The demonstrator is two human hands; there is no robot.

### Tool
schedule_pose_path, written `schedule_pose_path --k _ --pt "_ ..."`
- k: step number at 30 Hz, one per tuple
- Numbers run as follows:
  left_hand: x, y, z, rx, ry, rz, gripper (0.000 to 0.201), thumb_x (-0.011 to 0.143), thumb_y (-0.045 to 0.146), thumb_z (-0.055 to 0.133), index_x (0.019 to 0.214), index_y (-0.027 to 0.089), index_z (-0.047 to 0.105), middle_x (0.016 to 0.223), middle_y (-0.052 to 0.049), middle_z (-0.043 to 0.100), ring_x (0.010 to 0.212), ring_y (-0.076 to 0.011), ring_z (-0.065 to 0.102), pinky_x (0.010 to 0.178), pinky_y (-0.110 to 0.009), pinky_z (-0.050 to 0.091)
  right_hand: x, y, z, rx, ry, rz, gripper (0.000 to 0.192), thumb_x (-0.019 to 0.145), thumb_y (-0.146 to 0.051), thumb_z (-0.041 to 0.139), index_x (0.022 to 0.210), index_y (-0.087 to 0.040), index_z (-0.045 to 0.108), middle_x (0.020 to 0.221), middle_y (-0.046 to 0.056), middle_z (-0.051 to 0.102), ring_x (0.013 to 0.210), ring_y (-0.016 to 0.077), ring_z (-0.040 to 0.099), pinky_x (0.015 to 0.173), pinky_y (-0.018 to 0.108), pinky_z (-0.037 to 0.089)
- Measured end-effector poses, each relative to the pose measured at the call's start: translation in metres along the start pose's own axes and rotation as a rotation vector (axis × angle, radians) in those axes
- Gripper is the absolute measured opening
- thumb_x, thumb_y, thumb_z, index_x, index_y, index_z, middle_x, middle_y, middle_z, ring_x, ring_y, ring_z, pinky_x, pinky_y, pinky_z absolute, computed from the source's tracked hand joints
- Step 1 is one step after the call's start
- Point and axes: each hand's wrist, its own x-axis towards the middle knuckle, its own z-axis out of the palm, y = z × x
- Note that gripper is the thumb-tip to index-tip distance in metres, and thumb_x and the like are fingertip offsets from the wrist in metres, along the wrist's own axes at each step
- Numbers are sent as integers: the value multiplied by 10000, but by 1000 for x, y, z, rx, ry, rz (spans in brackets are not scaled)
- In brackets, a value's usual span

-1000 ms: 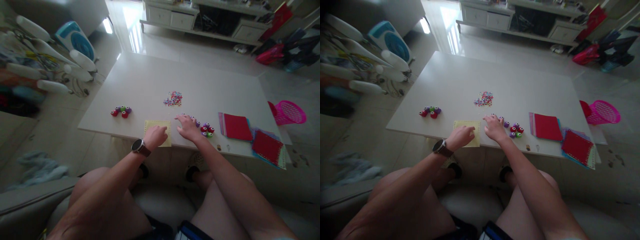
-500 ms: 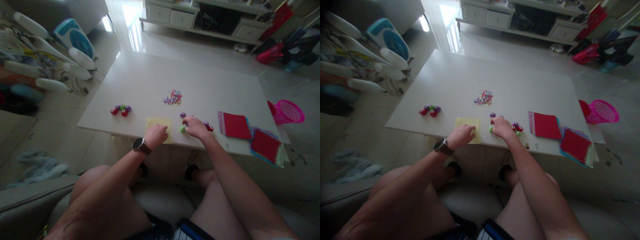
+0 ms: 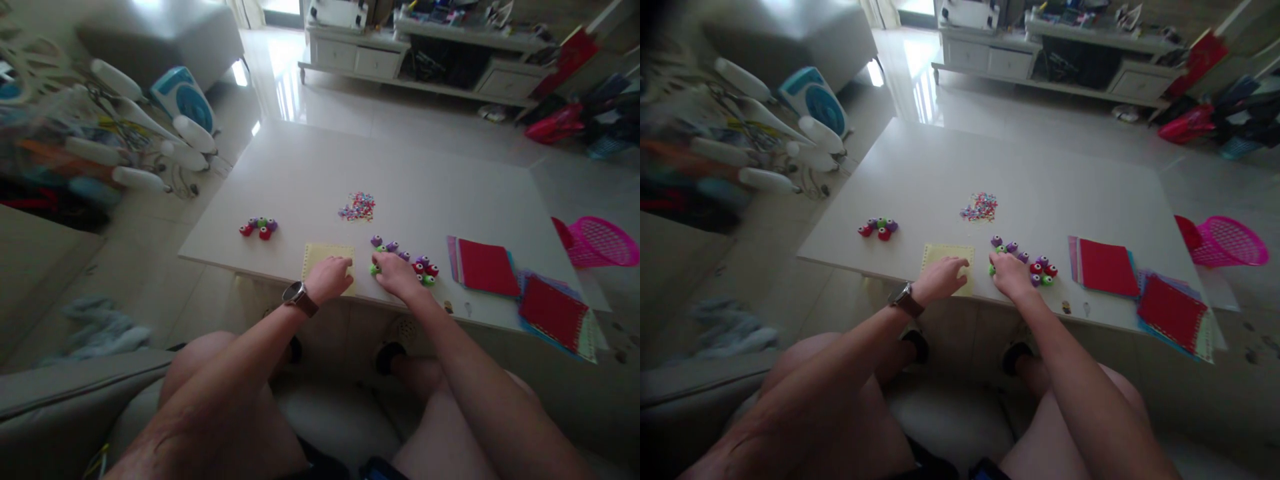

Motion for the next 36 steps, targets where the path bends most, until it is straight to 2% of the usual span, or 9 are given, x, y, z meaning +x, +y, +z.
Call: schedule_pose_path --k 6,9,11,16,20,26,29,33,36 --pt "18 -3 5 -603 62 -141 364 918 278 711 1241 141 614 1347 -169 661 967 -198 710 880 -356 585 7 -11 -2 301 207 -153 324 827 -116 665 1129 -205 591 1092 80 705 984 233 673 843 327 493" --pt "24 -4 7 -909 47 -214 358 882 311 778 1136 134 597 1252 -167 673 824 -142 695 732 -305 592 7 -24 -3 437 260 -221 338 801 -88 675 1106 -209 590 1050 65 698 942 213 672 814 309 496" --pt "25 -6 6 -965 79 -228 353 852 305 813 1066 134 591 1131 -138 698 769 -124 680 676 -274 570 6 -32 -3 520 274 -261 286 820 -96 673 1070 -208 591 1027 61 694 938 207 668 809 303 498" --pt "23 -29 -16 -656 181 -200 224 858 261 765 1019 151 654 959 -75 741 793 -153 689 715 -282 556 8 -35 4 600 293 -297 279 881 -191 708 1133 -207 589 1119 86 675 1005 220 660 850 329 521" --pt "18 -65 -46 -155 225 -295 167 868 207 680 1018 155 730 1059 -119 763 971 -206 686 883 -325 539 4 -32 9 455 213 -324 264 879 -134 674 1131 -187 617 1148 94 659 1062 223 637 955 354 501" --pt "12 -107 -57 175 167 -448 345 896 121 499 1149 117 733 1232 -182 694 1076 -254 658 943 -349 513 -9 -30 12 323 34 -397 180 918 -158 637 1091 -169 684 1152 90 680 1104 225 624 994 345 471" --pt "9 -103 -56 214 175 -475 413 901 99 435 1206 109 713 1296 -208 636 1111 -286 641 963 -387 511 -16 -31 11 313 -32 -475 189 907 -174 656 1090 -165 703 1161 94 692 1126 227 621 1000 344 469" --pt "7 -81 -57 330 232 -464 395 909 187 488 1252 157 682 1331 -209 583 1233 -358 571 973 -451 519 -22 -32 12 298 -73 -525 204 902 -198 669 1098 -160 714 1149 107 700 1126 233 622 983 343 472" --pt "9 -70 -58 299 150 -472 336 927 321 543 1186 166 692 1269 -188 607 1110 -325 640 942 -429 540 -24 -30 14 280 -86 -539 181 901 -226 689 1067 -160 718 1110 100 704 1087 235 627 952 337 471"
